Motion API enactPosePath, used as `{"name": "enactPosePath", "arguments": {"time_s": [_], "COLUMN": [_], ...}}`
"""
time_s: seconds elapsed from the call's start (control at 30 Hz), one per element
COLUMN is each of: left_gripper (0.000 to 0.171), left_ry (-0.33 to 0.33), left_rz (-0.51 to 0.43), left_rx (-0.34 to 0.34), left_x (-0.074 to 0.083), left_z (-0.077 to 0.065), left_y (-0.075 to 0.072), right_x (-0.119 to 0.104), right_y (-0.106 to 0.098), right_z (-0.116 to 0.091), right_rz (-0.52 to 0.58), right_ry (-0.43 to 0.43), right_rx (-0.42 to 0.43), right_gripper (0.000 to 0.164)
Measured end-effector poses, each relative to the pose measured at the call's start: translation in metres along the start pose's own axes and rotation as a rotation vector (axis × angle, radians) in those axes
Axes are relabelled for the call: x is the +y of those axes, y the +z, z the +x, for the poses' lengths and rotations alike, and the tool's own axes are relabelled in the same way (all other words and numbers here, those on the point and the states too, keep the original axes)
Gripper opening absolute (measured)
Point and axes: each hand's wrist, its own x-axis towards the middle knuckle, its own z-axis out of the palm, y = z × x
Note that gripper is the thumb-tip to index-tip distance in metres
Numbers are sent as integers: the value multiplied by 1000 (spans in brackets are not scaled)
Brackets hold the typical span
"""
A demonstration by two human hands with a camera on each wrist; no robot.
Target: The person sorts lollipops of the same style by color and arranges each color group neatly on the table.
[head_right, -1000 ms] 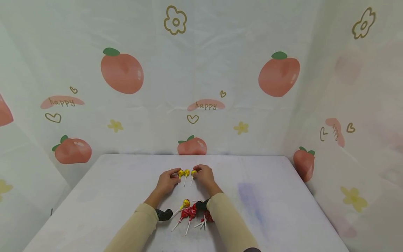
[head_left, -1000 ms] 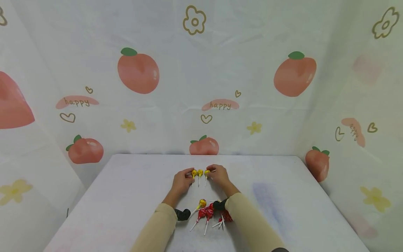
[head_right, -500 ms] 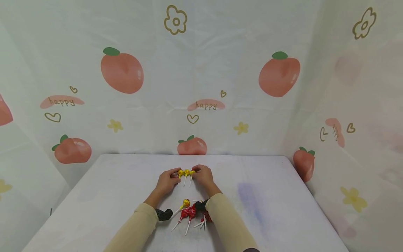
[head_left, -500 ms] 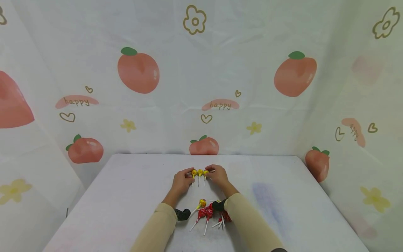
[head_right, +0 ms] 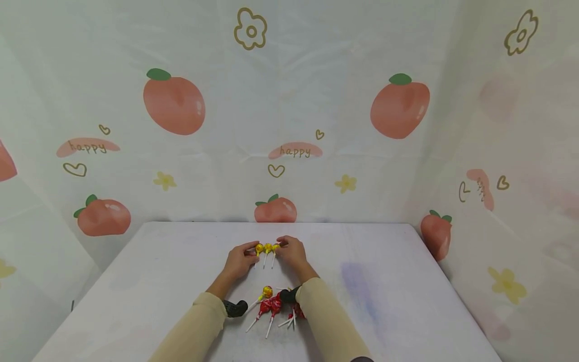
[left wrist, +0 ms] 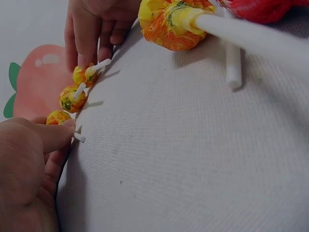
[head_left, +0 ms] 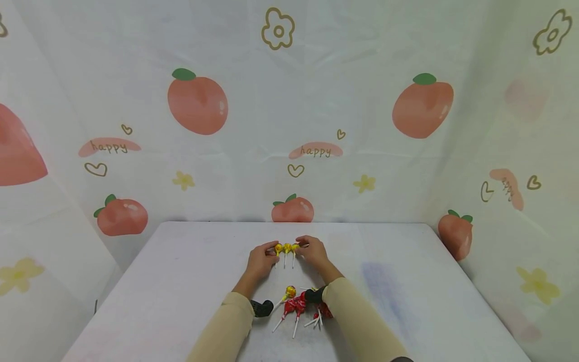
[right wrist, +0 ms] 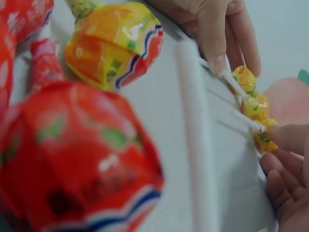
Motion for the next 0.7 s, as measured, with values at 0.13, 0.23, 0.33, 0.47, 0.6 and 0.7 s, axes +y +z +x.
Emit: {"name": "enactPosePath", "arguments": {"time_s": [0.13,0.23,0.33,0.47,0.6,0.7], "left_gripper": [46,46,46,47,46,46], "left_ry": [-2,-2,-1,1,7,16], "left_rz": [-5,-11,-14,-14,-7,1], "left_rx": [5,8,6,1,2,7], "left_x": [-1,-2,-2,-1,0,0], "left_z": [1,1,1,0,0,0], "left_y": [1,1,1,0,0,0], "right_x": [-2,-4,-6,-9,-12,-15], "right_y": [-4,-9,-14,-19,-26,-33], "right_z": [-2,-4,-9,-15,-22,-28], "right_rz": [13,15,23,29,31,62], "right_ry": [-13,-41,-52,-53,-80,-106], "right_rx": [-3,-3,5,14,14,2], "right_gripper": [33,35,36,36,34,32]}}
